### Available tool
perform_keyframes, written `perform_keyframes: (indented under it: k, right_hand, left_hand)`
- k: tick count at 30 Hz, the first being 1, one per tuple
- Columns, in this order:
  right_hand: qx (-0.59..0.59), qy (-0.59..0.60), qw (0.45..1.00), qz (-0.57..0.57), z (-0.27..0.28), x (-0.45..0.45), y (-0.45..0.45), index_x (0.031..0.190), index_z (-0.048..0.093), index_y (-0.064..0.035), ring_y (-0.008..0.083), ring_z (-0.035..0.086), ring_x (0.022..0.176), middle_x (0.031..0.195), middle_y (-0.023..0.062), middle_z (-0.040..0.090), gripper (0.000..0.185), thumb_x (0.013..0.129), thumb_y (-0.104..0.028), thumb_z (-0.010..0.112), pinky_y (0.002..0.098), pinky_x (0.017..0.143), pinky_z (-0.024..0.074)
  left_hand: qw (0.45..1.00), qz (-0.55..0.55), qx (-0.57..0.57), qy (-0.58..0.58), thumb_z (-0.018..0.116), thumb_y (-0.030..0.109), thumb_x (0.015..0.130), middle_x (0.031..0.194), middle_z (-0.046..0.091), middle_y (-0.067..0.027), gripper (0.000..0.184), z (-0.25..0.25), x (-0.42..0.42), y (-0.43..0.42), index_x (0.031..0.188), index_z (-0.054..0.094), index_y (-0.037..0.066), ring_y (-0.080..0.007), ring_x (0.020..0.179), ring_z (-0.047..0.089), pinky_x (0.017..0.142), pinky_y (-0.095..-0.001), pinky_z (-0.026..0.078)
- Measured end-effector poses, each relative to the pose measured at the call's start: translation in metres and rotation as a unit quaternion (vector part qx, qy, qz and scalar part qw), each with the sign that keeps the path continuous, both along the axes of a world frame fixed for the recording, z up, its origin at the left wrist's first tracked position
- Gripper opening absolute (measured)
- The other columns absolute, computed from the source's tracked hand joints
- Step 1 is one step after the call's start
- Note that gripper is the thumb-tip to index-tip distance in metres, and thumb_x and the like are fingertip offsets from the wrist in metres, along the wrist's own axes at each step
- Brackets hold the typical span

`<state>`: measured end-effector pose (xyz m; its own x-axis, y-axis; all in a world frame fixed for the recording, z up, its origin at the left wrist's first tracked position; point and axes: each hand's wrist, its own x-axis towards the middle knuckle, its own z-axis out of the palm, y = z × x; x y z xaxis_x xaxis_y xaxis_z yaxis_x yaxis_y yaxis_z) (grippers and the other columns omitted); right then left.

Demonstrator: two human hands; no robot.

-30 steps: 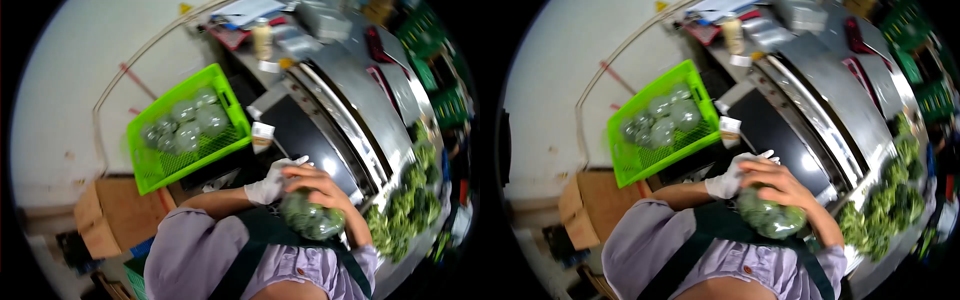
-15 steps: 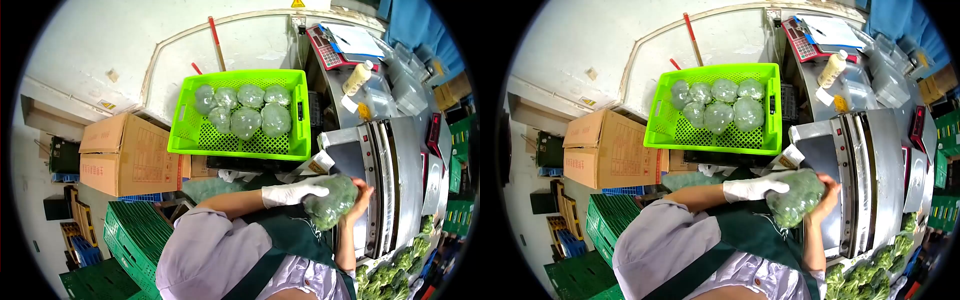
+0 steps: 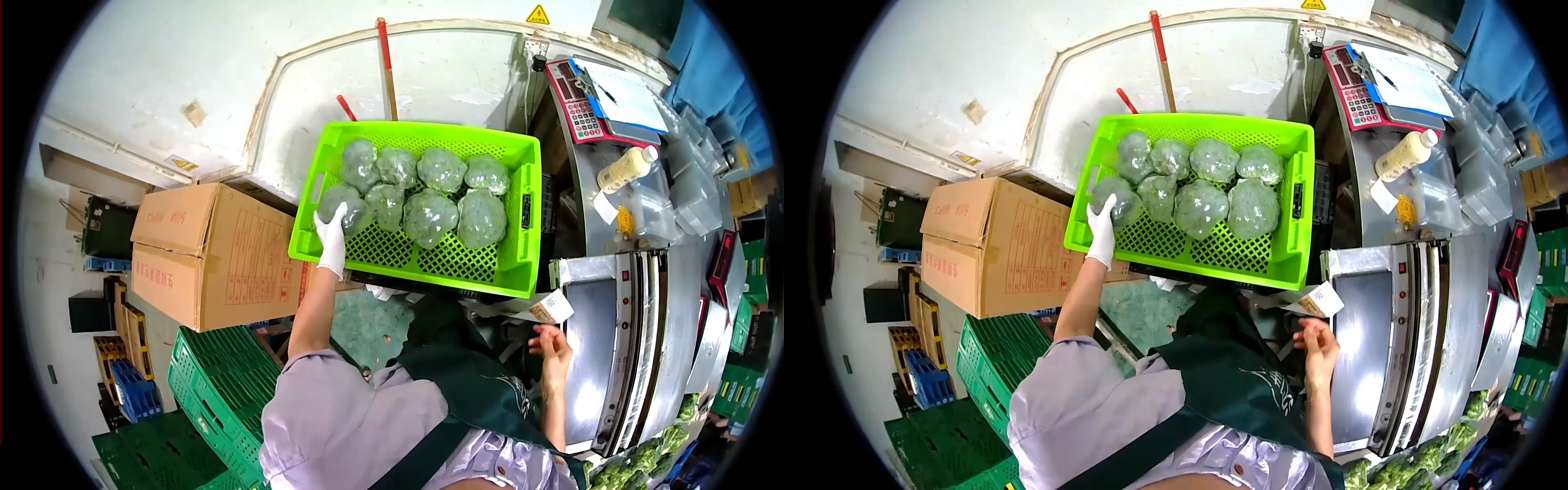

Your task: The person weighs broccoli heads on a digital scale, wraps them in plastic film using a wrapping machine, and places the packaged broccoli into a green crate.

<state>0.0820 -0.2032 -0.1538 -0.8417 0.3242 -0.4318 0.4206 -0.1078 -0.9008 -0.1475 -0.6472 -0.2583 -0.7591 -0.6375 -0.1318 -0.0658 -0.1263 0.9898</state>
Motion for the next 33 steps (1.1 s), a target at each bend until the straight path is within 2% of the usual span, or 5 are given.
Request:
perform_keyframes:
  k: [4,14,16,29,33]
  right_hand:
    - [-0.043,-0.057,0.997,-0.001,-0.002,0.01,-0.014,0.095,0.06,0.002,0.0094,0.058,0.064,0.086,0.0066,0.063,0.02,0.091,-0.017,0.055,0.0211,0.055,0.0475]
    - [-0.077,-0.073,0.994,0.029,-0.009,0.001,-0.03,0.093,0.061,0.0031,0.0102,0.059,0.065,0.092,0.009,0.065,0.018,0.09,-0.014,0.056,0.0218,0.056,0.0483]
    - [-0.068,-0.077,0.994,0.04,-0.009,-0.004,-0.034,0.093,0.061,0.0027,0.0098,0.058,0.064,0.092,0.0088,0.065,0.016,0.09,-0.013,0.056,0.0215,0.056,0.0479]
    - [-0.068,-0.077,0.993,0.062,-0.012,-0.005,-0.038,0.093,0.06,0.002,0.0085,0.057,0.065,0.088,0.0066,0.064,0.015,0.091,-0.012,0.055,0.0208,0.057,0.0466]
    - [-0.069,-0.076,0.993,0.06,-0.017,0.006,-0.035,0.093,0.06,0.0022,0.0088,0.057,0.065,0.089,0.0071,0.064,0.015,0.091,-0.012,0.055,0.0207,0.057,0.0463]
  left_hand:
    - [0.951,0.032,-0.27,-0.144,0.084,0.025,0.06,0.128,0.044,-0.0182,0.099,-0.041,-0.023,-0.021,0.136,0.027,-0.002,-0.0265,0.114,0.046,0.097,-0.0351,0.038]
    - [0.977,-0.011,-0.21,-0.03,0.083,0.022,0.062,0.125,0.045,-0.0153,0.093,-0.08,-0.029,-0.032,0.133,0.027,-0.001,-0.0248,0.111,0.046,0.094,-0.0331,0.038]
    - [0.99,-0.089,-0.008,-0.11,0.082,0.021,0.065,0.119,0.051,-0.0133,0.084,-0.084,-0.034,-0.043,0.13,0.034,-0.003,-0.0224,0.105,0.05,0.092,-0.0314,0.04]
    - [0.98,-0.096,-0.008,-0.173,0.075,0.034,0.073,0.132,0.044,-0.0159,0.09,-0.067,-0.032,-0.04,0.137,0.027,-0.006,-0.0233,0.118,0.045,0.099,-0.0306,0.034]
    - [0.952,-0.131,-0.129,-0.246,0.065,0.053,0.075,0.134,0.044,-0.0184,0.092,-0.074,-0.028,-0.047,0.14,0.026,0.001,-0.0287,0.121,0.044,0.099,-0.0326,0.035]
